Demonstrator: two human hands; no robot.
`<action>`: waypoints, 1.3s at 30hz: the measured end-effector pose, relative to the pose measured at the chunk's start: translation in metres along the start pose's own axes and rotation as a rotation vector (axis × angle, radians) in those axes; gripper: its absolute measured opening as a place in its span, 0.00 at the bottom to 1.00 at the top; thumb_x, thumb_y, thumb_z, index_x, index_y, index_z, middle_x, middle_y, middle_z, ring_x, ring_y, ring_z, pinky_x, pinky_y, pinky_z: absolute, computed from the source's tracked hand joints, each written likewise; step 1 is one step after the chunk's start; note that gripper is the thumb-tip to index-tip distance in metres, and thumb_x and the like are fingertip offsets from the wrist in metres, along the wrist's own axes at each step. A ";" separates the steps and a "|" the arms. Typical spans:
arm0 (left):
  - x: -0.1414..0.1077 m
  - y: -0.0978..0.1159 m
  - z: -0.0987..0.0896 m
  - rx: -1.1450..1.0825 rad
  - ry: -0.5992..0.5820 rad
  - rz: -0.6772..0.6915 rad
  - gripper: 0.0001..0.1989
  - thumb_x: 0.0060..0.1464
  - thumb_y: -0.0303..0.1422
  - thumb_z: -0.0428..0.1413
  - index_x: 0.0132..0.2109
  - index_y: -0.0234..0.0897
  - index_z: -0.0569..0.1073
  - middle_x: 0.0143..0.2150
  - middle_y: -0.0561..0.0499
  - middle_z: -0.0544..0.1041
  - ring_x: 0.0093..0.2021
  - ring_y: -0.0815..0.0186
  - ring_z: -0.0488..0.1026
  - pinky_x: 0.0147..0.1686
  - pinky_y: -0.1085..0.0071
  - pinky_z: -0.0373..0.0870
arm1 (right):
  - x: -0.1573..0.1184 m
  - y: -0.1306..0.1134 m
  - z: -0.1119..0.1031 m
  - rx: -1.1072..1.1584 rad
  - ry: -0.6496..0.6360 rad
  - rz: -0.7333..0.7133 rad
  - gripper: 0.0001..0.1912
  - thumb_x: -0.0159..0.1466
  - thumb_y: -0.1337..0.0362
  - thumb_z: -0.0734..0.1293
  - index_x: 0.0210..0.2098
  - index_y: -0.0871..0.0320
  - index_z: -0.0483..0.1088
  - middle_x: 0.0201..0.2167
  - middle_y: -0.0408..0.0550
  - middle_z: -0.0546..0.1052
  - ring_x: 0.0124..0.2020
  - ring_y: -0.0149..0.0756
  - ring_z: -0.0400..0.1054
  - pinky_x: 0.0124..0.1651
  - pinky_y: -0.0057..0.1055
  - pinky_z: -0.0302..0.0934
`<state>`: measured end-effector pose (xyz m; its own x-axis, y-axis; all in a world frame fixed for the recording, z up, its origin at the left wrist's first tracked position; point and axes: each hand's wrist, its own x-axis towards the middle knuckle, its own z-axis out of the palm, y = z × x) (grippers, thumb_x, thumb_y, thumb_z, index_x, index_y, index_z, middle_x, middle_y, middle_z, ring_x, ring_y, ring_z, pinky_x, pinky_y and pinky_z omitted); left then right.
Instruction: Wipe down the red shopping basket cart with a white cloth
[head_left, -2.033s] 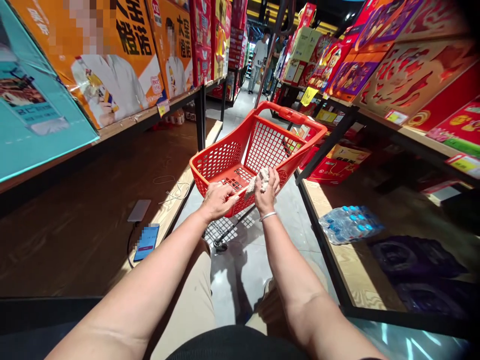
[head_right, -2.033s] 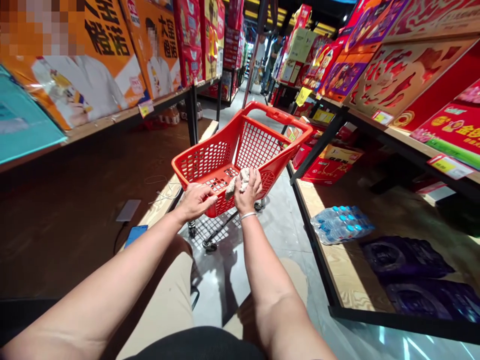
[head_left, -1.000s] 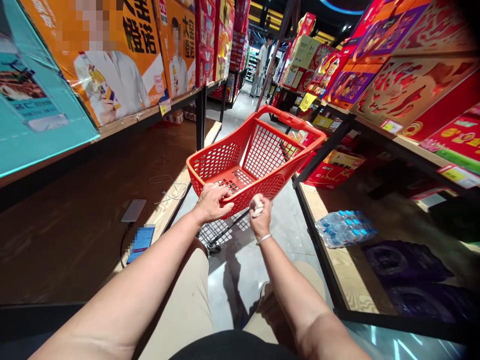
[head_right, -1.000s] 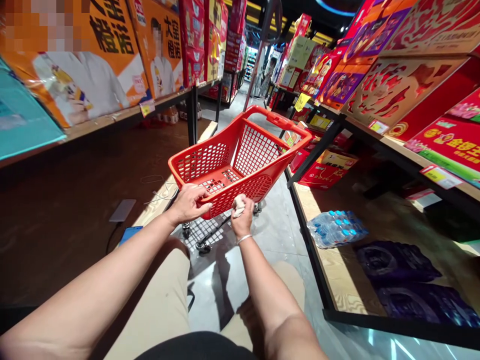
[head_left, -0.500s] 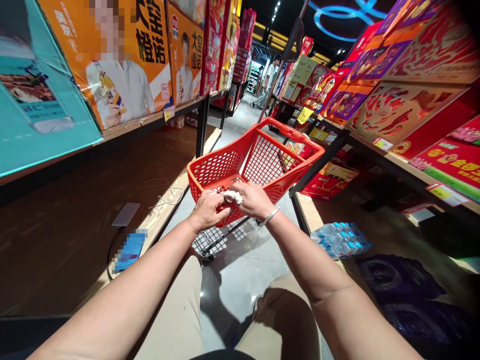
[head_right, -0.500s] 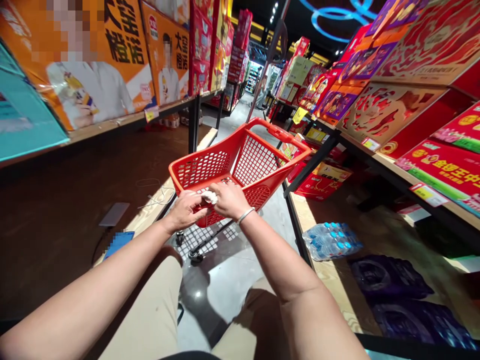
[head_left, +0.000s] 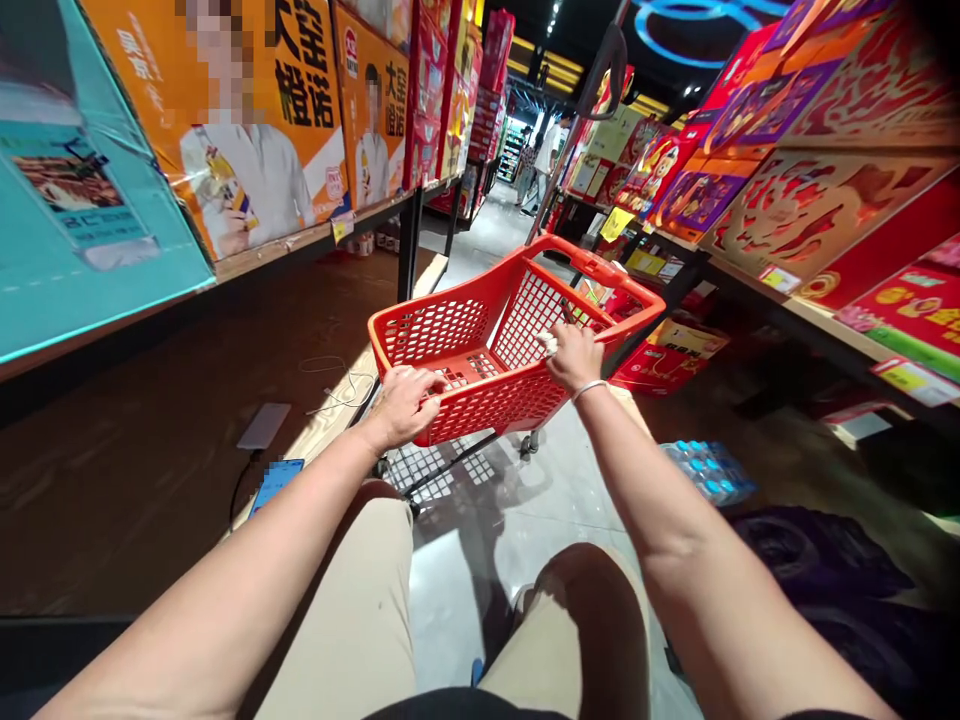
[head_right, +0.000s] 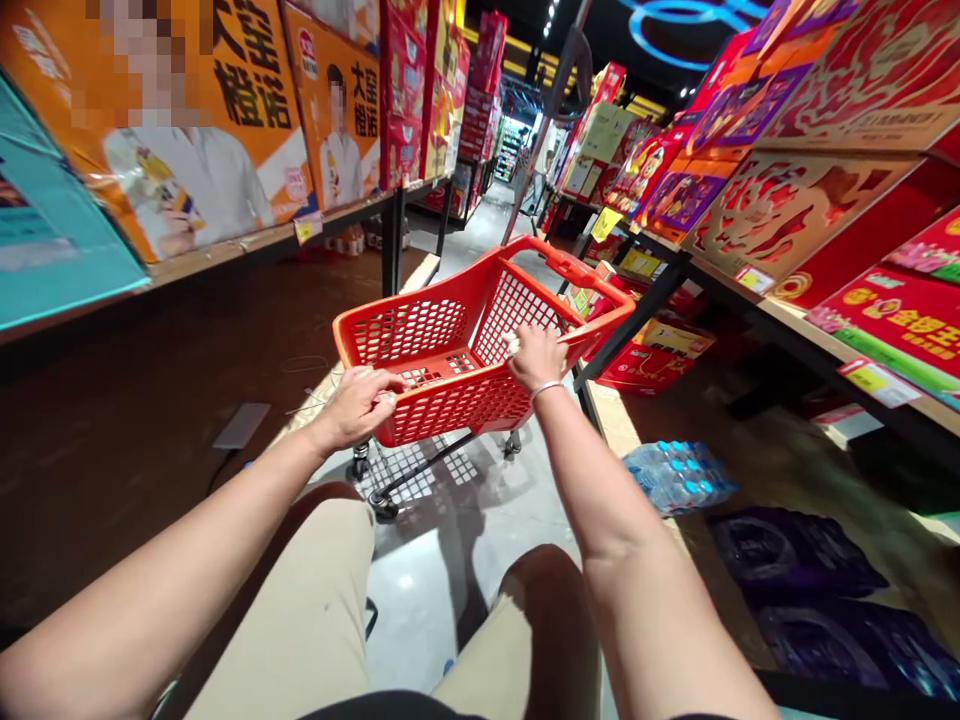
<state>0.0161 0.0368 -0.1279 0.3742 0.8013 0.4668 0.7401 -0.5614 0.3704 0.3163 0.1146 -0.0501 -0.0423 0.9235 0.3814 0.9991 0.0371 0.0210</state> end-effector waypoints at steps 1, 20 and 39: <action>0.003 0.007 0.000 0.033 -0.011 -0.010 0.18 0.57 0.33 0.47 0.50 0.38 0.75 0.46 0.45 0.80 0.47 0.54 0.73 0.57 0.51 0.61 | -0.016 -0.016 0.004 0.061 0.013 -0.029 0.16 0.67 0.60 0.62 0.52 0.53 0.72 0.52 0.53 0.75 0.52 0.49 0.61 0.47 0.39 0.55; -0.001 -0.002 0.005 0.214 0.035 -0.141 0.26 0.51 0.31 0.50 0.58 0.36 0.71 0.49 0.43 0.76 0.50 0.51 0.70 0.52 0.55 0.62 | -0.124 -0.056 0.116 0.346 -0.142 -0.487 0.14 0.70 0.61 0.61 0.47 0.38 0.76 0.56 0.41 0.73 0.58 0.48 0.58 0.64 0.50 0.49; 0.006 -0.019 0.002 0.172 0.047 -0.117 0.19 0.51 0.34 0.51 0.51 0.40 0.72 0.44 0.46 0.77 0.47 0.53 0.70 0.51 0.56 0.62 | -0.138 0.028 0.101 0.169 -0.090 -0.502 0.15 0.71 0.63 0.60 0.46 0.42 0.78 0.55 0.47 0.75 0.56 0.49 0.60 0.57 0.50 0.53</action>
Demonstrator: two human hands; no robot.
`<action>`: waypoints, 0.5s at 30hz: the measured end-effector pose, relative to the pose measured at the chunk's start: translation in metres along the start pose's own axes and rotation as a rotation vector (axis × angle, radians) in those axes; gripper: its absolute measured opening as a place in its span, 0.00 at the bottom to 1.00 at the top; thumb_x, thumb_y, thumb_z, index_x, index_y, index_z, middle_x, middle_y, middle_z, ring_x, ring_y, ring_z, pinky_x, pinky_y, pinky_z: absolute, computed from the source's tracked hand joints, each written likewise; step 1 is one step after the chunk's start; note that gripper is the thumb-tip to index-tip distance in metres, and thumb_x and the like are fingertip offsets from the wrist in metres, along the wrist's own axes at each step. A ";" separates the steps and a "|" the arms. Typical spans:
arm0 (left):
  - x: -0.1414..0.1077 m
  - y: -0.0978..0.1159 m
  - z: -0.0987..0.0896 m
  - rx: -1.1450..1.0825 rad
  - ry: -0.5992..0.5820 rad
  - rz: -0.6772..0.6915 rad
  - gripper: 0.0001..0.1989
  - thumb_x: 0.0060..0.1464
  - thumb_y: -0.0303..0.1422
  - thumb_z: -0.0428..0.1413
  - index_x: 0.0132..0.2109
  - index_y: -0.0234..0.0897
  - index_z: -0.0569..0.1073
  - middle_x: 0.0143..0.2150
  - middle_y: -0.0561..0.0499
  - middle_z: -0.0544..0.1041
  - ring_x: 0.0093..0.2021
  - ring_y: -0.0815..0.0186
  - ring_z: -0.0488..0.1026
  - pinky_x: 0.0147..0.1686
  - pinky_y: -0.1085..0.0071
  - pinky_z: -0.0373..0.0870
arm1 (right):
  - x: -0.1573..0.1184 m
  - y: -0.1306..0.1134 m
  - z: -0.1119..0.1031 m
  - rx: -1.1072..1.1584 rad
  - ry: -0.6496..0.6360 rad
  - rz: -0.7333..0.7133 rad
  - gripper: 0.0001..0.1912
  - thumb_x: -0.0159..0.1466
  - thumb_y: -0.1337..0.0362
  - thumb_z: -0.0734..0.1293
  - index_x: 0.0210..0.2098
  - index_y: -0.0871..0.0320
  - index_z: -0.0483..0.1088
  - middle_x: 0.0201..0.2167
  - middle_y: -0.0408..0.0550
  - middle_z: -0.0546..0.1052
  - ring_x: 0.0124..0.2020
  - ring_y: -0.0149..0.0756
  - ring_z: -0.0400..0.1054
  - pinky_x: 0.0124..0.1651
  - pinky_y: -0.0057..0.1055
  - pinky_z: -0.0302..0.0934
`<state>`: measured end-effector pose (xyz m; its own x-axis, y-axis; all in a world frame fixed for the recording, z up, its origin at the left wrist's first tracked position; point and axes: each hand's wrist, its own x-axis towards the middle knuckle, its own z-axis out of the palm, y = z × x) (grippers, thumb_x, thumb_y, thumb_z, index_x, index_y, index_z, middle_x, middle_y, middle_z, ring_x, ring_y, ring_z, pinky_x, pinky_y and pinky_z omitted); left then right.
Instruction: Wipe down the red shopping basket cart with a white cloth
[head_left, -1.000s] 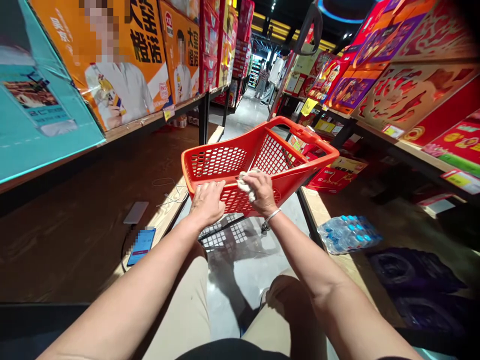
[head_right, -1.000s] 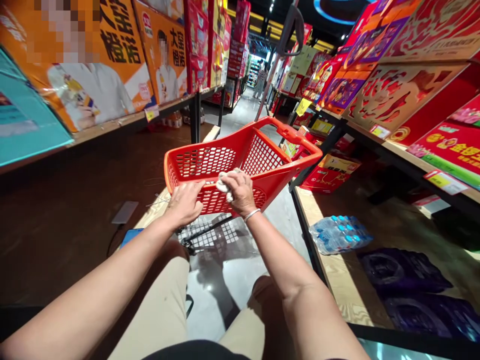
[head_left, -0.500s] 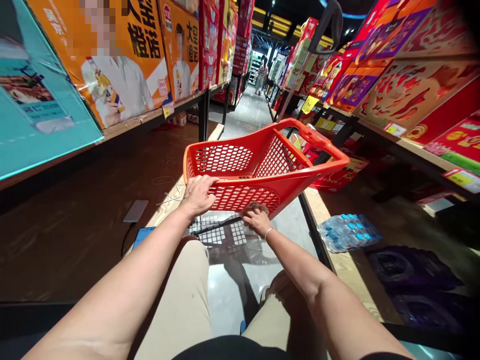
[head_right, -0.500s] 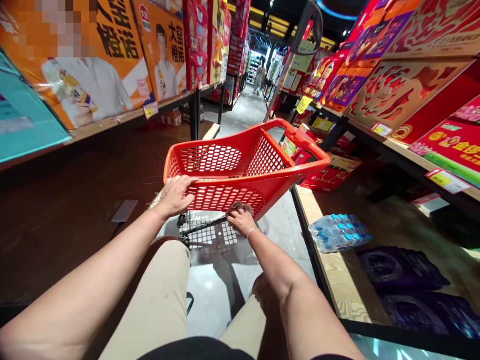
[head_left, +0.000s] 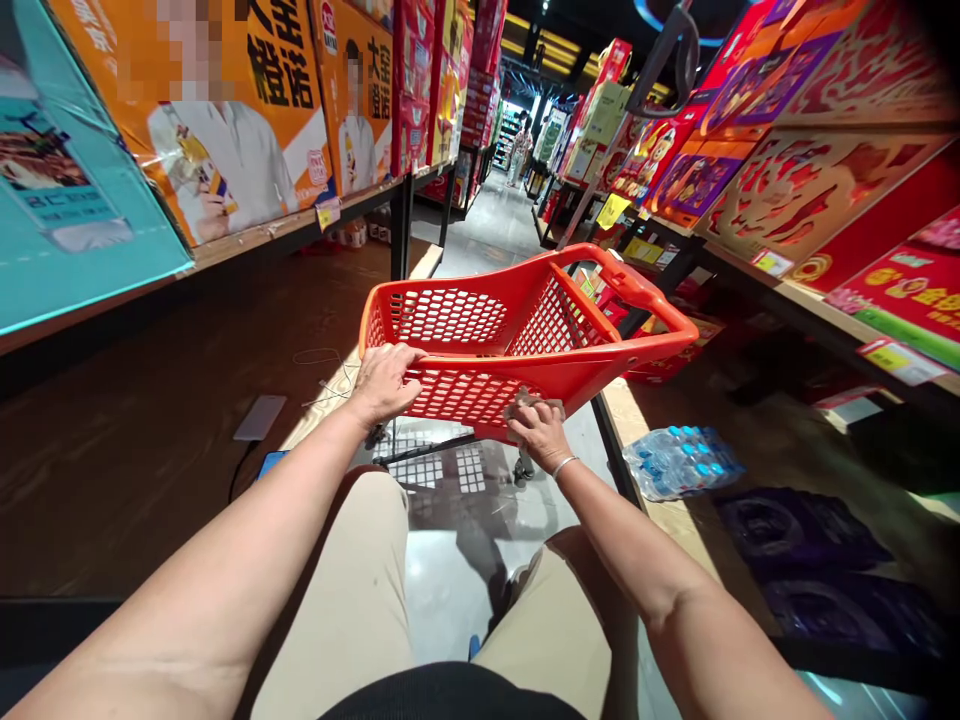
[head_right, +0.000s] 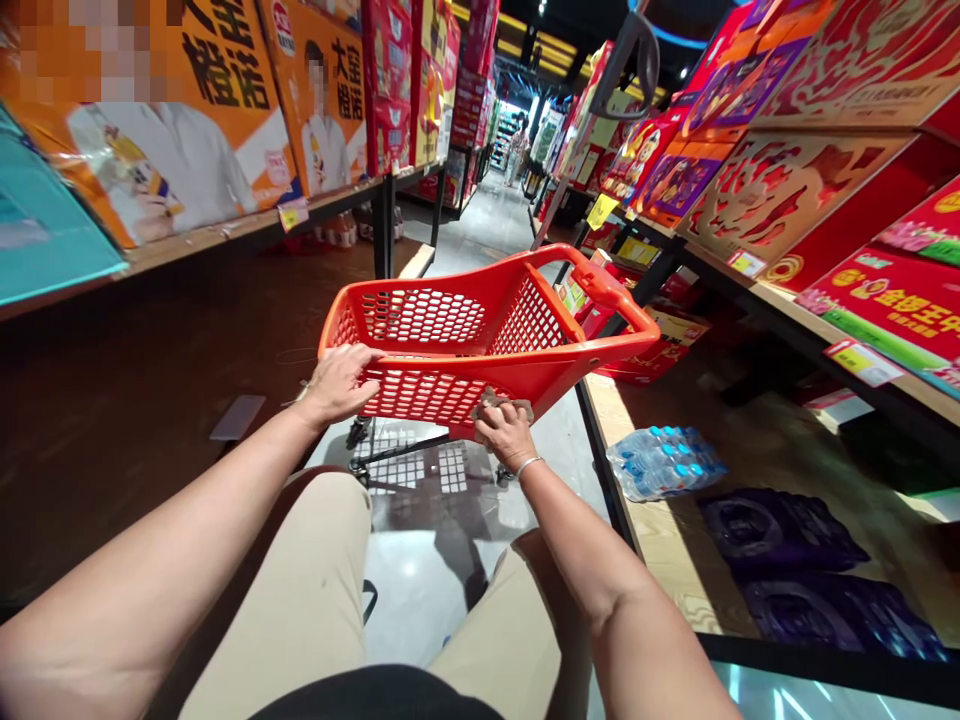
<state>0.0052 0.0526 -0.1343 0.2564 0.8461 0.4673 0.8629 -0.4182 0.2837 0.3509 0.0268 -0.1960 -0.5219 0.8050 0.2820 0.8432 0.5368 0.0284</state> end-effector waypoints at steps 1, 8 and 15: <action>0.002 -0.002 -0.002 0.002 -0.015 -0.008 0.19 0.50 0.34 0.51 0.50 0.40 0.72 0.44 0.46 0.77 0.47 0.53 0.70 0.51 0.55 0.62 | -0.003 0.002 -0.003 0.002 -0.043 -0.050 0.15 0.71 0.63 0.60 0.46 0.42 0.78 0.56 0.45 0.75 0.56 0.48 0.61 0.56 0.49 0.53; 0.022 0.018 -0.003 -0.028 0.023 -0.105 0.19 0.51 0.36 0.53 0.50 0.38 0.73 0.49 0.42 0.76 0.54 0.47 0.68 0.59 0.47 0.57 | 0.002 0.046 -0.090 -0.128 0.481 0.231 0.13 0.68 0.58 0.65 0.48 0.45 0.79 0.56 0.51 0.73 0.63 0.51 0.55 0.66 0.52 0.49; 0.047 0.091 0.026 -0.129 -0.113 0.216 0.34 0.52 0.33 0.54 0.67 0.39 0.63 0.64 0.42 0.70 0.64 0.52 0.64 0.68 0.51 0.48 | -0.005 0.008 -0.038 -0.111 0.067 0.049 0.11 0.69 0.58 0.64 0.45 0.44 0.78 0.53 0.46 0.76 0.55 0.49 0.62 0.54 0.48 0.58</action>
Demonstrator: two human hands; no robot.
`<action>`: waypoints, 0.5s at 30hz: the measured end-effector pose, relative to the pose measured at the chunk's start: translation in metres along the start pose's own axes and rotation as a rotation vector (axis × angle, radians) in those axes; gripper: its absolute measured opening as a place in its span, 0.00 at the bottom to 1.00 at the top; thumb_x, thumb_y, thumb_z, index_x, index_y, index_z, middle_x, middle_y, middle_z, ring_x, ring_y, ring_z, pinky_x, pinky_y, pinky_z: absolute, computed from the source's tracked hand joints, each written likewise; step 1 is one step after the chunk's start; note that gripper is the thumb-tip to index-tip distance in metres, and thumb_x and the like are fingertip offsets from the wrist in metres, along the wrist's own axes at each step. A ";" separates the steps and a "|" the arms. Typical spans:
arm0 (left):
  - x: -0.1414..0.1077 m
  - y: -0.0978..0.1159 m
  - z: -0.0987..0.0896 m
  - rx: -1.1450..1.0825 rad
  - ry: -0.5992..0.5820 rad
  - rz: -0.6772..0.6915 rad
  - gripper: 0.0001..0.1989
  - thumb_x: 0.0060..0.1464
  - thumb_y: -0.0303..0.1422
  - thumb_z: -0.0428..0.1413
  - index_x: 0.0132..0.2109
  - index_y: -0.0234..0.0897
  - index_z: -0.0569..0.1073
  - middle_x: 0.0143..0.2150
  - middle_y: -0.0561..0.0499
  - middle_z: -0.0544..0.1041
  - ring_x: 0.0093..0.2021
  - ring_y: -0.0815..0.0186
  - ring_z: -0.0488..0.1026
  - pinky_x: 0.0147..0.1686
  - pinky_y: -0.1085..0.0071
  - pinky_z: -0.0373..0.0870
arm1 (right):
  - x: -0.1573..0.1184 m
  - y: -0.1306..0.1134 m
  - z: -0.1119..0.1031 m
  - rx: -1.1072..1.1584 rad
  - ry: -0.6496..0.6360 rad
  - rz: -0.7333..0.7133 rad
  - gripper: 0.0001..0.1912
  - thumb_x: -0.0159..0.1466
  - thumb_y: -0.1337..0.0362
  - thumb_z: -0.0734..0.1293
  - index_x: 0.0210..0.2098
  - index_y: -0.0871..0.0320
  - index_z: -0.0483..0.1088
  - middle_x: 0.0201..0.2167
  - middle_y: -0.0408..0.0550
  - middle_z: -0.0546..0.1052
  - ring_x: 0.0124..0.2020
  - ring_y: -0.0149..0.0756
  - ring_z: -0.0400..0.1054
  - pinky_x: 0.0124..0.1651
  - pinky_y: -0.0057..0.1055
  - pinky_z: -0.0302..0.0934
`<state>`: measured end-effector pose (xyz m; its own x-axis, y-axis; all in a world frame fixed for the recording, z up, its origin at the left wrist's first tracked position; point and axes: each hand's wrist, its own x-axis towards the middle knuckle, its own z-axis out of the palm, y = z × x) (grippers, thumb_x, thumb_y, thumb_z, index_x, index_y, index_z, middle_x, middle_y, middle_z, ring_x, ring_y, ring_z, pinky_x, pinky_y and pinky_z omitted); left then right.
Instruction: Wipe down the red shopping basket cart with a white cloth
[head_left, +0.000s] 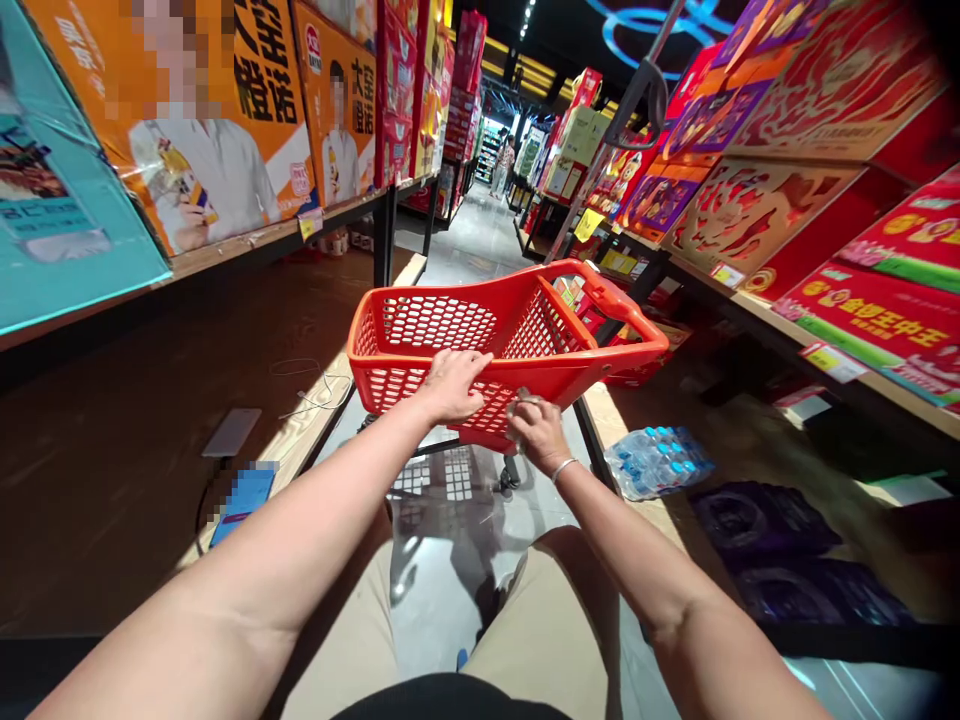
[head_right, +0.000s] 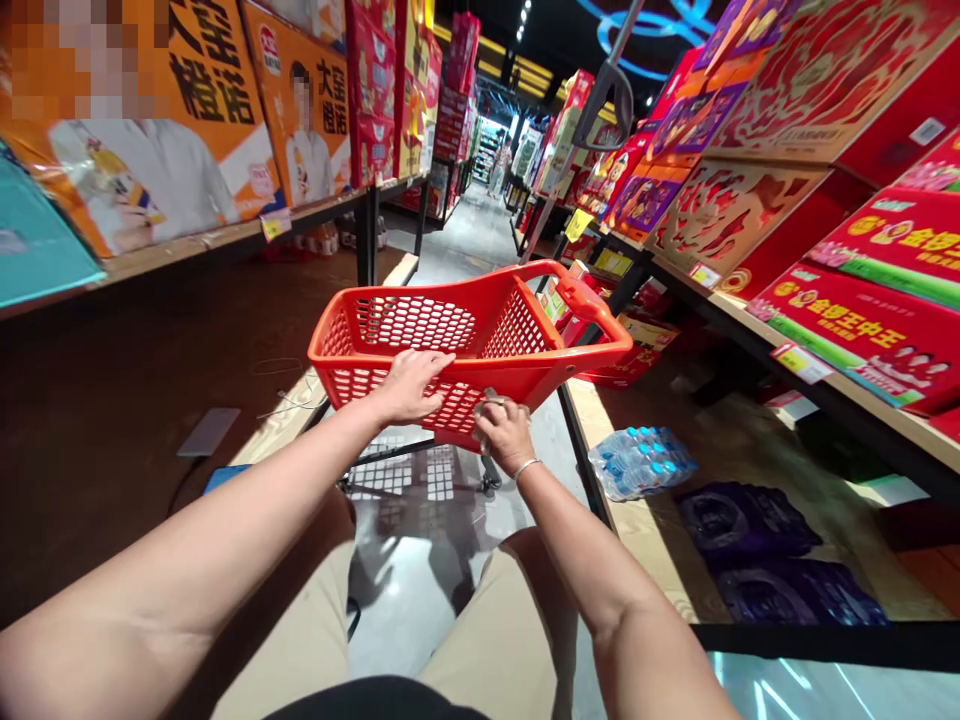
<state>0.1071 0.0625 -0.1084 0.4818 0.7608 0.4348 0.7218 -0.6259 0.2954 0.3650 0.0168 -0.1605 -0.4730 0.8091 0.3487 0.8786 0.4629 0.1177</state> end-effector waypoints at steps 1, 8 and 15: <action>0.002 0.003 0.004 -0.005 -0.004 0.007 0.34 0.52 0.33 0.54 0.67 0.39 0.64 0.64 0.42 0.69 0.64 0.52 0.64 0.69 0.51 0.48 | 0.001 -0.005 0.000 -0.002 -0.021 -0.059 0.12 0.70 0.58 0.63 0.46 0.44 0.78 0.54 0.46 0.76 0.55 0.49 0.62 0.54 0.46 0.58; -0.001 0.000 0.011 0.024 0.046 -0.047 0.32 0.54 0.33 0.55 0.67 0.43 0.65 0.58 0.44 0.71 0.58 0.52 0.66 0.63 0.52 0.54 | 0.057 0.019 -0.092 -0.077 0.219 -0.013 0.15 0.69 0.59 0.65 0.53 0.45 0.77 0.59 0.48 0.73 0.61 0.49 0.58 0.63 0.49 0.51; -0.007 -0.002 0.003 -0.003 0.021 -0.017 0.31 0.54 0.34 0.55 0.66 0.43 0.65 0.59 0.44 0.71 0.57 0.52 0.66 0.60 0.53 0.57 | 0.039 0.123 -0.162 -0.136 0.142 0.087 0.12 0.65 0.59 0.66 0.43 0.53 0.80 0.47 0.52 0.78 0.44 0.42 0.66 0.49 0.38 0.58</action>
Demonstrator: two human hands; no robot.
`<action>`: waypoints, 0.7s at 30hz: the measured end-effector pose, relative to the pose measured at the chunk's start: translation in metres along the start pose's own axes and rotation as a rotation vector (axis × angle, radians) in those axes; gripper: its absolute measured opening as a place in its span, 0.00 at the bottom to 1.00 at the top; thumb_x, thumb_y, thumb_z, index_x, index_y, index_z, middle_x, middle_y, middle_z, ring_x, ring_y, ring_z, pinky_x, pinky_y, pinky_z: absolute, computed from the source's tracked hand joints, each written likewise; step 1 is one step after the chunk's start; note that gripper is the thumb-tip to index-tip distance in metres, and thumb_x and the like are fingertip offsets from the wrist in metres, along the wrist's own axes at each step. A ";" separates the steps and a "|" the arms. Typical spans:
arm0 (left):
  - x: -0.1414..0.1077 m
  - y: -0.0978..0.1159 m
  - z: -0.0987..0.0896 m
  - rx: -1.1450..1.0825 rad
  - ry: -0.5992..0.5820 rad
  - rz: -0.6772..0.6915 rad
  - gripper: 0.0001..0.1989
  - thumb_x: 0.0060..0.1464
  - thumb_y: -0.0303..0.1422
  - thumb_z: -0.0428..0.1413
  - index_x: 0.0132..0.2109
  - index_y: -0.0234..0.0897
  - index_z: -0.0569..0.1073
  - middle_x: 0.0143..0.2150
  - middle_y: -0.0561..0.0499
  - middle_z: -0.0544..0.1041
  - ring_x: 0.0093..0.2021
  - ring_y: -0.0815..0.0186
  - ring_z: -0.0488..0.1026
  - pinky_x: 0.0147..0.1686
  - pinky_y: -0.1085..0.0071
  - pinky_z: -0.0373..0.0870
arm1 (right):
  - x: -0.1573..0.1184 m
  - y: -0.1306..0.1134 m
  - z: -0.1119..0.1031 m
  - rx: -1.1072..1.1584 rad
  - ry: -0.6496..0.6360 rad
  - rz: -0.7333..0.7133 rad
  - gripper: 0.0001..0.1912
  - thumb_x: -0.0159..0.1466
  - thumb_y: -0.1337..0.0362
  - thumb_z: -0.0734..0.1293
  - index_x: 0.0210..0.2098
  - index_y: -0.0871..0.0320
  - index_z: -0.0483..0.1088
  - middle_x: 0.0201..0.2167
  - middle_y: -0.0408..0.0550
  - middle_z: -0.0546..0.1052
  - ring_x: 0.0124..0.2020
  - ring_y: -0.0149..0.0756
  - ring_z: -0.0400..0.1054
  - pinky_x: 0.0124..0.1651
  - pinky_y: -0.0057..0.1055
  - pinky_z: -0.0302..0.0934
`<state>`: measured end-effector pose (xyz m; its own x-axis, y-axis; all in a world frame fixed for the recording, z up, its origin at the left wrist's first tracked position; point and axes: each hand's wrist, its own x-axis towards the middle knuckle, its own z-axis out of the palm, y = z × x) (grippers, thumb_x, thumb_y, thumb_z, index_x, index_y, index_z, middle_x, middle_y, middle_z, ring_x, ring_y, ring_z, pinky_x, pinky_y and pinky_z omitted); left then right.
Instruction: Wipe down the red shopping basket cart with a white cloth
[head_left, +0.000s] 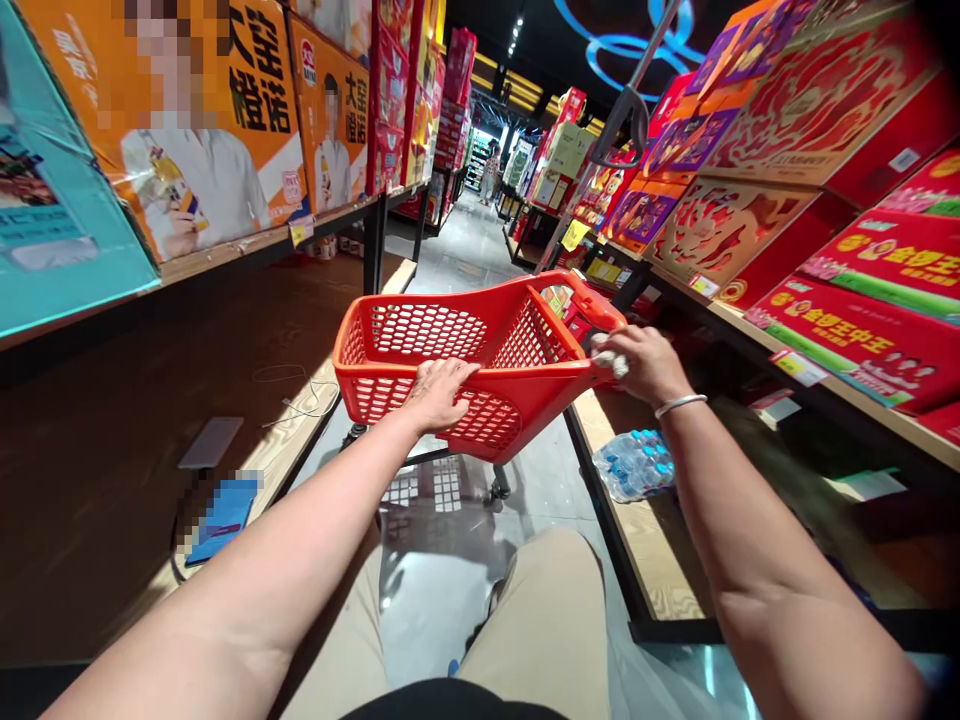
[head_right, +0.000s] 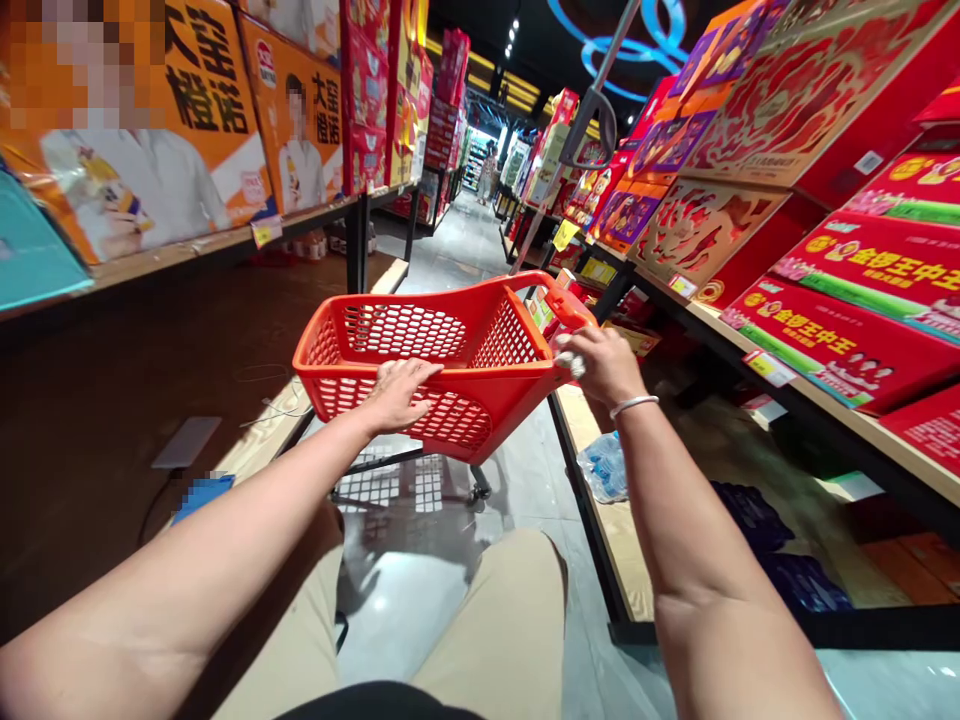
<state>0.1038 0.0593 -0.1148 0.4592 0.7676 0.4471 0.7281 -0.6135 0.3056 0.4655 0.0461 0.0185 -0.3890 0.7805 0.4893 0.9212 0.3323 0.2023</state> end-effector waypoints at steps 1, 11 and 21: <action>0.001 0.000 -0.001 -0.001 -0.004 -0.008 0.30 0.54 0.35 0.55 0.65 0.43 0.66 0.59 0.44 0.71 0.57 0.51 0.66 0.60 0.53 0.57 | -0.006 0.010 -0.003 -0.014 0.051 0.087 0.12 0.64 0.60 0.66 0.43 0.54 0.80 0.47 0.52 0.78 0.44 0.42 0.67 0.48 0.38 0.59; 0.004 0.001 0.002 -0.031 0.015 -0.075 0.27 0.53 0.36 0.55 0.61 0.42 0.70 0.57 0.46 0.73 0.57 0.51 0.67 0.61 0.52 0.55 | -0.045 -0.099 0.108 -0.008 0.479 0.253 0.10 0.66 0.58 0.66 0.41 0.51 0.79 0.49 0.53 0.72 0.52 0.49 0.62 0.56 0.46 0.55; 0.008 -0.018 0.001 -0.068 0.045 -0.052 0.27 0.52 0.35 0.55 0.60 0.43 0.71 0.56 0.46 0.74 0.57 0.52 0.68 0.60 0.53 0.56 | -0.090 -0.111 0.129 0.007 -0.041 -0.086 0.09 0.69 0.61 0.65 0.44 0.48 0.79 0.49 0.48 0.76 0.46 0.42 0.60 0.51 0.39 0.51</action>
<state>0.0949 0.0765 -0.1179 0.3975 0.7906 0.4657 0.7135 -0.5855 0.3850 0.3976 0.0074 -0.1572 -0.4666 0.7698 0.4354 0.8844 0.4025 0.2362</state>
